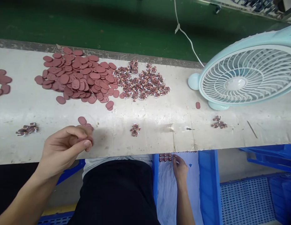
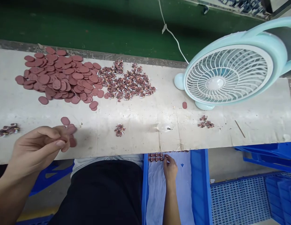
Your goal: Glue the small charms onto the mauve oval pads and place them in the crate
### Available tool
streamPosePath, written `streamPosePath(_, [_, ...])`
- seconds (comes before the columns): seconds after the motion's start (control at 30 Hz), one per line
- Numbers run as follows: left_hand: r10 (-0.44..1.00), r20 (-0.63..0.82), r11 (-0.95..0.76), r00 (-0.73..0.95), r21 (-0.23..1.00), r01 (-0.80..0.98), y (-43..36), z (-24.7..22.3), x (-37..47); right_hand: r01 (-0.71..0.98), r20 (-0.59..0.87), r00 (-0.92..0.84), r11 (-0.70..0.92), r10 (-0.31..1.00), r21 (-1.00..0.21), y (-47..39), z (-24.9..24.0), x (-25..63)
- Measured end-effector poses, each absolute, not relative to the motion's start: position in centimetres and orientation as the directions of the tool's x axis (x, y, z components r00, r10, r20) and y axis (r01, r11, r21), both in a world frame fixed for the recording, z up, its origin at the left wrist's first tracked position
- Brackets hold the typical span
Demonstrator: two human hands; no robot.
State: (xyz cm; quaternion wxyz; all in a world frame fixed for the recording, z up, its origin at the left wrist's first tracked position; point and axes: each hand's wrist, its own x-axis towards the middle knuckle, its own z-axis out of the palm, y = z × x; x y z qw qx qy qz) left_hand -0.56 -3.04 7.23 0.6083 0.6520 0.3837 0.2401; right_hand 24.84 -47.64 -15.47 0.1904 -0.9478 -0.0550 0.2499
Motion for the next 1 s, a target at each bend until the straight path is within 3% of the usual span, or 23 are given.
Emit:
streamPosePath(0.17, [0.71,-0.33,0.381,0.623,0.923,0.054,-3.6,7.0,0.2,0.01,-0.466,0.866,-0.936,0.184,-0.351,-47.0,-15.3,24.8])
streamPosePath(0.4, [0.622,-0.378,0.55,0.686,0.835,-0.039,-3.4,7.0,-0.4,-0.083,-0.461,0.88,-0.917,0.117,-0.391,-45.1,-13.5,25.2])
streamPosePath(0.53, [0.573,-0.407,0.634,0.711,0.771,-0.07,-3.4,6.8,-1.4,-0.194,-0.349,0.937,-0.819,0.008,-0.539,-43.6,-9.3,25.1])
streamPosePath(0.67, [0.521,-0.466,0.721,0.715,0.689,-0.076,-5.0,6.4,-1.1,-0.224,-0.258,0.966,-0.533,-0.011,-0.816,-39.8,-2.8,23.9])
streamPosePath(0.73, [0.455,-0.492,0.78,0.742,0.622,-0.067,-6.3,6.2,-0.2,-0.266,-0.318,0.943,-0.356,0.095,-0.896,-36.6,0.0,23.4])
streamPosePath(0.87, [0.3,-0.443,0.859,0.845,0.51,-0.037,-9.0,5.7,2.2,-0.45,-0.427,0.81,-0.041,0.402,-0.892,-28.9,2.8,24.1])
streamPosePath(0.93, [0.26,-0.419,0.884,0.87,0.465,-0.04,-10.0,5.6,3.1,-0.68,-0.386,0.629,0.237,0.675,-0.694,-25.6,3.2,25.3])
streamPosePath(1.0, [0.245,-0.419,0.906,0.874,0.42,-0.053,-10.7,5.6,3.7,-0.812,-0.267,0.497,0.334,0.826,-0.479,-23.4,3.7,26.4])
